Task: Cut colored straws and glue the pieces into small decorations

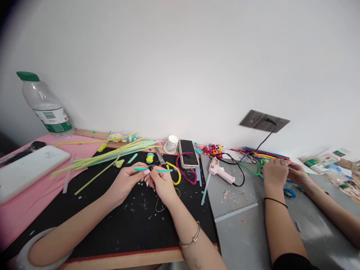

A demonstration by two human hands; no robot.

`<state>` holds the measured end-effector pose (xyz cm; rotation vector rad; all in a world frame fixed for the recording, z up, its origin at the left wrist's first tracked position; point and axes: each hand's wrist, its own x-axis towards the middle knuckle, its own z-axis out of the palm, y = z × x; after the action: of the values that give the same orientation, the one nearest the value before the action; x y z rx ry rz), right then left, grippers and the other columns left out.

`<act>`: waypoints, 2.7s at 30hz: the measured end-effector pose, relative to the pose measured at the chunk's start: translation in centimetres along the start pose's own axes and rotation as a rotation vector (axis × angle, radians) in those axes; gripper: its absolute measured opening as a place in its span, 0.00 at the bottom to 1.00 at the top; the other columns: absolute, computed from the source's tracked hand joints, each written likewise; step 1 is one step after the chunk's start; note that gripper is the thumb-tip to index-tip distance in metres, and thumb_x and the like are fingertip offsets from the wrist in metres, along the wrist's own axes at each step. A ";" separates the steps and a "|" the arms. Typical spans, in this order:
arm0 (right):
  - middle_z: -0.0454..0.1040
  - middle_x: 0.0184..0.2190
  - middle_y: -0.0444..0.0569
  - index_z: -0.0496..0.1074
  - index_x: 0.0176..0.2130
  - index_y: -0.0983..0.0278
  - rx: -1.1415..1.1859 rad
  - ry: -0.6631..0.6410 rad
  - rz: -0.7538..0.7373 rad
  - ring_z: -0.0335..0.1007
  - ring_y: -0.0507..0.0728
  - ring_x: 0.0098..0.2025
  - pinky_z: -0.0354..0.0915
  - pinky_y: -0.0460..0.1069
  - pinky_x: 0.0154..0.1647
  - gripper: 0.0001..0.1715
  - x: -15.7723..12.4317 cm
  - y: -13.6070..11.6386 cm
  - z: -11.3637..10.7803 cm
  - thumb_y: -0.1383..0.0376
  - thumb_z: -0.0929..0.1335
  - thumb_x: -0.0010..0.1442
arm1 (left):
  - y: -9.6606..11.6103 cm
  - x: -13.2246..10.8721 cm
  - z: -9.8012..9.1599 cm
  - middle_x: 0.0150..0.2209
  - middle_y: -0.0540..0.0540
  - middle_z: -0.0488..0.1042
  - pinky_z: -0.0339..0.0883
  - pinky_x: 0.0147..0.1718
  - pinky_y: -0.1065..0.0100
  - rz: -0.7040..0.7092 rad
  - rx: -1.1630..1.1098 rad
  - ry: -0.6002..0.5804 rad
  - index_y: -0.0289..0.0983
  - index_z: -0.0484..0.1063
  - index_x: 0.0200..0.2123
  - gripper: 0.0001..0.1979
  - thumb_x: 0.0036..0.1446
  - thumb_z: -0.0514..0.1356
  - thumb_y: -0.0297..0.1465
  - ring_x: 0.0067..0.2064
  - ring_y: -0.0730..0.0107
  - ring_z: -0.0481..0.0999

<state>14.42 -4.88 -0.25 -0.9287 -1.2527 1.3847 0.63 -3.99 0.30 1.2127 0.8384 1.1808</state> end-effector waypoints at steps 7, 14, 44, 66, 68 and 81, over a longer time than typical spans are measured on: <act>0.57 0.16 0.38 0.61 0.23 0.64 -0.087 0.126 -0.079 0.49 0.46 0.17 0.45 0.44 0.18 0.21 0.0 -0.9 -1.0 0.55 0.63 0.61 | 0.2 0.1 -0.4 0.21 0.52 0.65 0.61 0.27 0.72 -0.084 -0.185 0.219 0.34 0.73 0.22 0.13 0.47 0.66 0.39 0.26 0.76 0.64; 0.56 0.15 0.38 0.59 0.21 0.64 -0.308 0.105 -0.130 0.49 0.47 0.18 0.47 0.44 0.19 0.22 -0.1 -1.1 -0.6 0.56 0.62 0.62 | 0.6 0.2 -0.3 0.25 0.52 0.63 0.60 0.24 0.76 -0.081 -0.395 0.209 0.37 0.76 0.34 0.10 0.49 0.66 0.36 0.25 0.79 0.61; 0.65 0.19 0.39 0.67 0.28 0.65 -0.135 0.013 -0.010 0.53 0.45 0.15 0.50 0.42 0.14 0.15 0.1 -0.8 -0.6 0.55 0.68 0.56 | -0.2 0.1 -0.3 0.22 0.51 0.69 0.67 0.31 0.67 -0.105 -0.013 0.145 0.36 0.71 0.23 0.12 0.45 0.66 0.38 0.26 0.72 0.69; 0.67 0.17 0.38 0.67 0.24 0.65 0.052 -0.175 0.169 0.57 0.45 0.17 0.55 0.42 0.17 0.16 0.0 -2.0 -1.7 0.61 0.76 0.43 | 1.0 -0.1 -1.5 0.19 0.50 0.70 0.61 0.26 0.70 -0.099 0.403 -0.359 0.36 0.72 0.21 0.10 0.50 0.61 0.35 0.24 0.70 0.69; 0.69 0.18 0.39 0.67 0.24 0.66 0.030 -0.203 0.203 0.59 0.46 0.17 0.56 0.42 0.17 0.17 -0.1 -2.1 -1.9 0.60 0.75 0.43 | 0.9 -0.2 -1.7 0.19 0.50 0.71 0.61 0.26 0.70 -0.094 0.416 -0.381 0.36 0.72 0.21 0.10 0.50 0.61 0.36 0.24 0.69 0.69; 0.67 0.18 0.38 0.65 0.28 0.64 0.051 -0.029 0.113 0.58 0.46 0.16 0.58 0.41 0.16 0.11 0.3 -1.7 -1.5 0.62 0.71 0.49 | 0.7 0.3 -1.5 0.20 0.51 0.68 0.63 0.28 0.70 -0.052 0.298 -0.167 0.36 0.70 0.23 0.14 0.52 0.60 0.40 0.24 0.71 0.68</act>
<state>16.14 -4.39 1.22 -0.9597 -1.1955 1.5168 -0.86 -3.34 0.67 1.5004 0.9357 0.9193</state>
